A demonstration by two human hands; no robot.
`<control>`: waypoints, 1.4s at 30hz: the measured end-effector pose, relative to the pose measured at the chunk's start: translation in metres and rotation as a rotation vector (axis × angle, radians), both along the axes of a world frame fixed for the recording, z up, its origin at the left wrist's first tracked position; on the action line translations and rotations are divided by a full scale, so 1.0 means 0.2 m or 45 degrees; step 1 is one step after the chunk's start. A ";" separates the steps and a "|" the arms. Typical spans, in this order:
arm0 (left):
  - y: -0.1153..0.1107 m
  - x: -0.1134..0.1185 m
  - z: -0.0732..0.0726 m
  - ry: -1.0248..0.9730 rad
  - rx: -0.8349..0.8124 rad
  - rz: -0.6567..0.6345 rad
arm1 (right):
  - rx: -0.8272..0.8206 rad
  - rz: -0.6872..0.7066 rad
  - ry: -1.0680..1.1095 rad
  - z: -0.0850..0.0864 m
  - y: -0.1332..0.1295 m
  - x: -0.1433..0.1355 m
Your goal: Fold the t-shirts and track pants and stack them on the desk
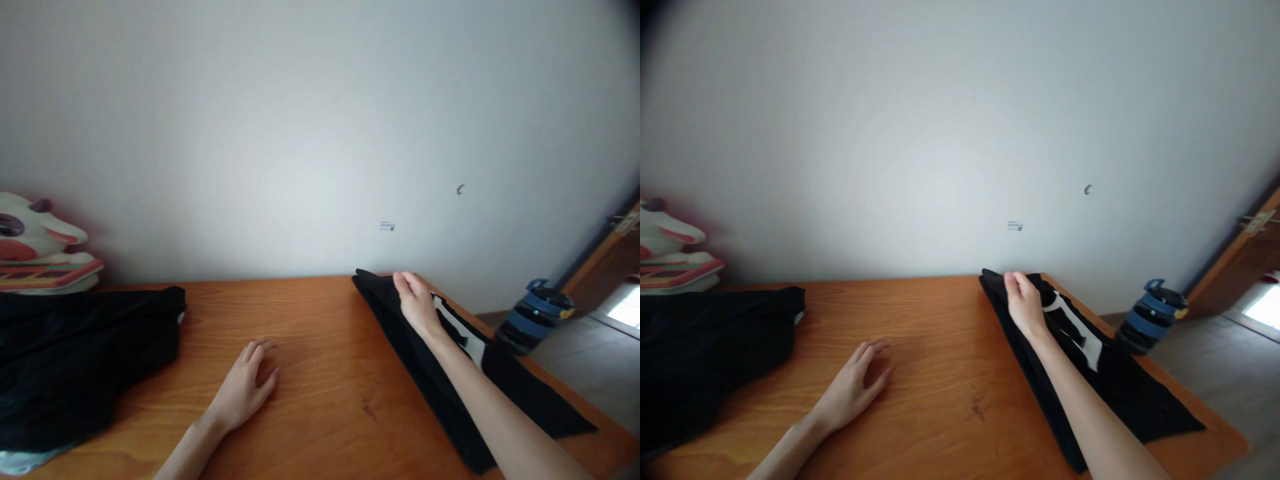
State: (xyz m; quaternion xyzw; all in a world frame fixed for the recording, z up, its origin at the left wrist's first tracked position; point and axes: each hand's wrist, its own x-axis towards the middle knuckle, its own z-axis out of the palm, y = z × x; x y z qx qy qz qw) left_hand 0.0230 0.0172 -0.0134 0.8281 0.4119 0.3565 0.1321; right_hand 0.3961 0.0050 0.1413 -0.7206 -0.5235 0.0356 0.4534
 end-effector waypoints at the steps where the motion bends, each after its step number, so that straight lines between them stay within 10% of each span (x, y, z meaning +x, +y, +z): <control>1: 0.00 0.00 -0.01 -0.042 -0.033 0.012 | 0.064 0.126 0.037 0.07 -0.02 -0.11; 5: -0.04 0.01 0.00 -0.284 -0.215 -0.069 | 0.618 0.761 0.799 0.33 -0.18 -0.50; 10: -0.15 0.09 0.06 -0.544 -0.327 -0.304 | 0.678 0.831 1.036 0.42 -0.21 -0.67; 21: -0.20 0.20 0.04 -0.092 -0.259 0.014 | 0.329 0.521 0.479 -0.18 0.04 -0.42; 27: -0.14 0.00 0.35 -0.589 0.171 0.234 | 0.178 0.484 0.514 -0.39 0.00 -0.35; 32: -0.15 -0.10 0.48 -0.417 0.497 0.330 | -0.078 0.887 0.433 -0.44 -0.02 -0.53; 42: -0.15 0.06 0.27 0.518 -0.359 0.458 | -0.176 1.088 0.411 -0.71 -0.08 -0.73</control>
